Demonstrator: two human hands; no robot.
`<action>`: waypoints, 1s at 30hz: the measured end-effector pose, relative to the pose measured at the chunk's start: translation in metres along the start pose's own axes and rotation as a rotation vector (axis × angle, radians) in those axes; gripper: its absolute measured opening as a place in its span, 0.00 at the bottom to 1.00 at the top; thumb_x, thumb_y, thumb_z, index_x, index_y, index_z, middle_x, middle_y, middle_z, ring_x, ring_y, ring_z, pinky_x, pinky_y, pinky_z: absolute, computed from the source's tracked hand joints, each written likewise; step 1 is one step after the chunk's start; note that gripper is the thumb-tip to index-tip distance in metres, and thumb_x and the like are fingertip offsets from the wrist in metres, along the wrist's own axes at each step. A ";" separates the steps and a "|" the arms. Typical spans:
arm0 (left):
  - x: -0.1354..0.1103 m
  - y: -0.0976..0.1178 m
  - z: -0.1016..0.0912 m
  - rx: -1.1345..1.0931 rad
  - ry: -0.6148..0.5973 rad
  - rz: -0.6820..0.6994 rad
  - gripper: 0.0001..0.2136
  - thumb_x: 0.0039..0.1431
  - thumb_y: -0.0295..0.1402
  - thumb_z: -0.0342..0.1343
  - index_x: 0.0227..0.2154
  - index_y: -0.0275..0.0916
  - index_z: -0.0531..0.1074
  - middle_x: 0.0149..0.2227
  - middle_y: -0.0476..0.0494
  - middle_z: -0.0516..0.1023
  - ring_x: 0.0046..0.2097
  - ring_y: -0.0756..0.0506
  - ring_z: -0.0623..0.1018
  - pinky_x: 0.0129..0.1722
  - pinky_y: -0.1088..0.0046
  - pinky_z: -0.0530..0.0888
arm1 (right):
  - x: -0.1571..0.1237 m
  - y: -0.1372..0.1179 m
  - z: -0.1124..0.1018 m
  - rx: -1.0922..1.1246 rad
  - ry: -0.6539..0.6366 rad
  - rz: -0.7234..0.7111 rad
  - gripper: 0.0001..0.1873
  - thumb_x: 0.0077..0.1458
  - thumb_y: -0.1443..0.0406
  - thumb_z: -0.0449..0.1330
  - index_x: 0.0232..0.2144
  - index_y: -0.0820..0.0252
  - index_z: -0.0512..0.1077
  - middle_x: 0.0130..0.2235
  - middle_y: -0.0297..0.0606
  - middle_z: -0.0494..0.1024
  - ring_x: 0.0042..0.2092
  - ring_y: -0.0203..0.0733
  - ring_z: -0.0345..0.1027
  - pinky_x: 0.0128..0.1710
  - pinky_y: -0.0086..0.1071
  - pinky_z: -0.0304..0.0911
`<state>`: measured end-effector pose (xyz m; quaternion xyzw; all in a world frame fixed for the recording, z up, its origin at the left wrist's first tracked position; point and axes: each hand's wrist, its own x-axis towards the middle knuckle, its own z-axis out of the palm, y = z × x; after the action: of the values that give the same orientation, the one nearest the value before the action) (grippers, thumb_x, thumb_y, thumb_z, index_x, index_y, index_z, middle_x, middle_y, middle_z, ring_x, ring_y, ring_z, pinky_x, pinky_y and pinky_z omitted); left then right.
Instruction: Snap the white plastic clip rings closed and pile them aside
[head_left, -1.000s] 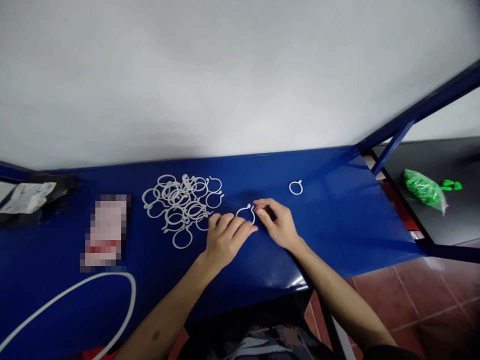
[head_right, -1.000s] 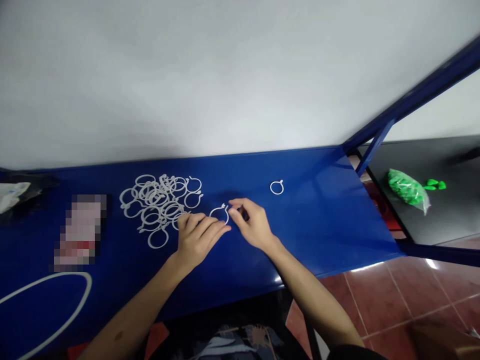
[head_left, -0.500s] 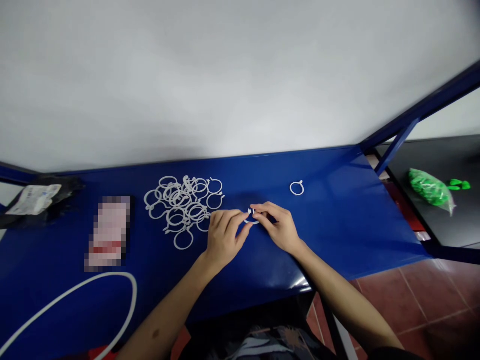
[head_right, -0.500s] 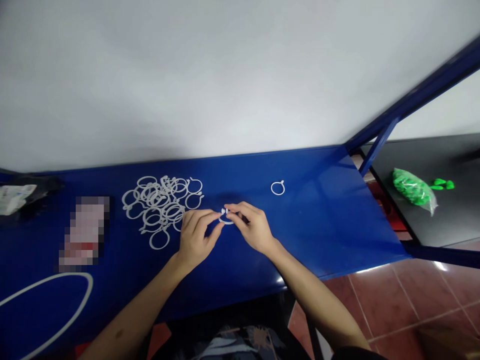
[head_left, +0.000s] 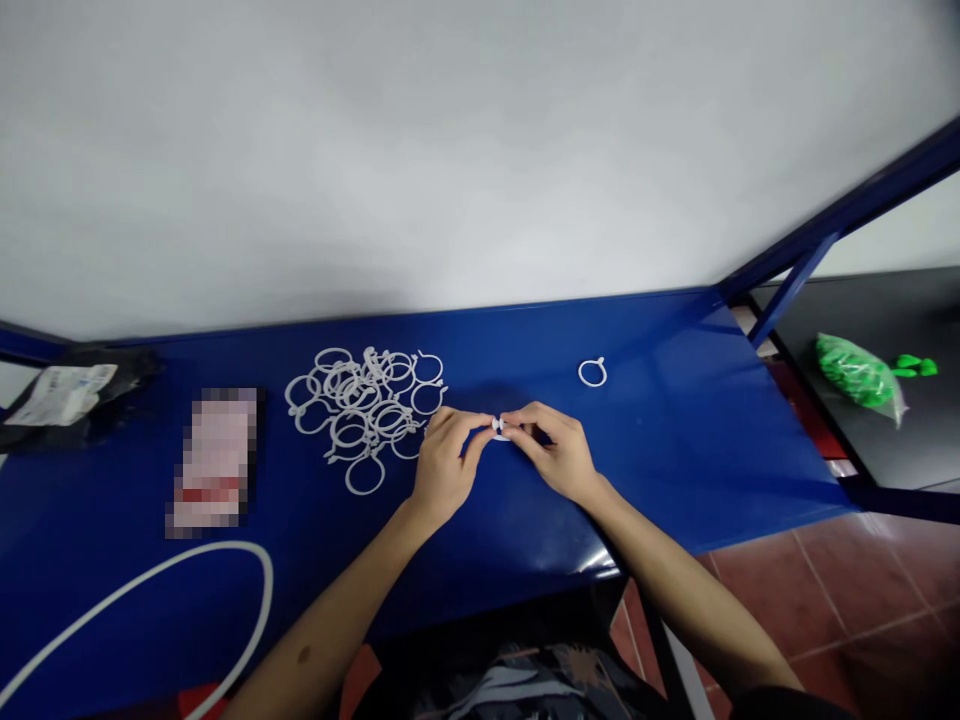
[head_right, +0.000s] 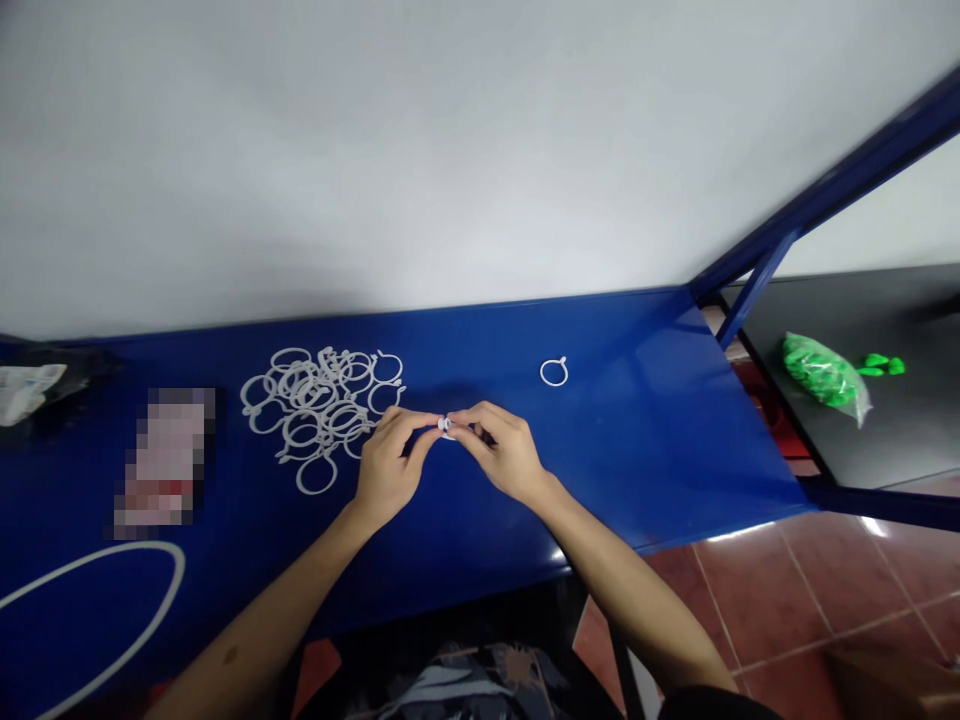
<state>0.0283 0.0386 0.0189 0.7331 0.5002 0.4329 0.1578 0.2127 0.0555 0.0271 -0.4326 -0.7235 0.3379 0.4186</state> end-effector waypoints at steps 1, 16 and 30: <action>0.000 0.000 0.000 -0.006 -0.001 0.003 0.04 0.66 0.27 0.56 0.40 0.41 0.74 0.36 0.48 0.82 0.39 0.47 0.77 0.42 0.67 0.75 | 0.000 0.000 0.000 0.000 -0.004 0.001 0.07 0.64 0.61 0.62 0.42 0.55 0.78 0.35 0.36 0.80 0.29 0.35 0.68 0.30 0.31 0.66; 0.000 0.001 -0.001 -0.016 0.015 0.062 0.05 0.66 0.25 0.56 0.39 0.41 0.73 0.35 0.48 0.81 0.37 0.47 0.77 0.41 0.67 0.75 | 0.000 0.001 0.000 0.069 -0.072 -0.009 0.07 0.64 0.61 0.62 0.43 0.55 0.78 0.35 0.37 0.79 0.32 0.37 0.71 0.31 0.32 0.68; -0.007 0.005 0.003 0.146 0.088 0.200 0.09 0.67 0.22 0.50 0.35 0.41 0.72 0.30 0.48 0.79 0.33 0.47 0.75 0.35 0.67 0.72 | -0.002 0.001 -0.003 0.177 -0.151 0.001 0.06 0.63 0.62 0.63 0.38 0.55 0.79 0.36 0.38 0.81 0.35 0.39 0.75 0.36 0.34 0.72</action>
<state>0.0328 0.0305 0.0168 0.7693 0.4611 0.4406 0.0380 0.2163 0.0544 0.0264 -0.3675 -0.7202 0.4322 0.3993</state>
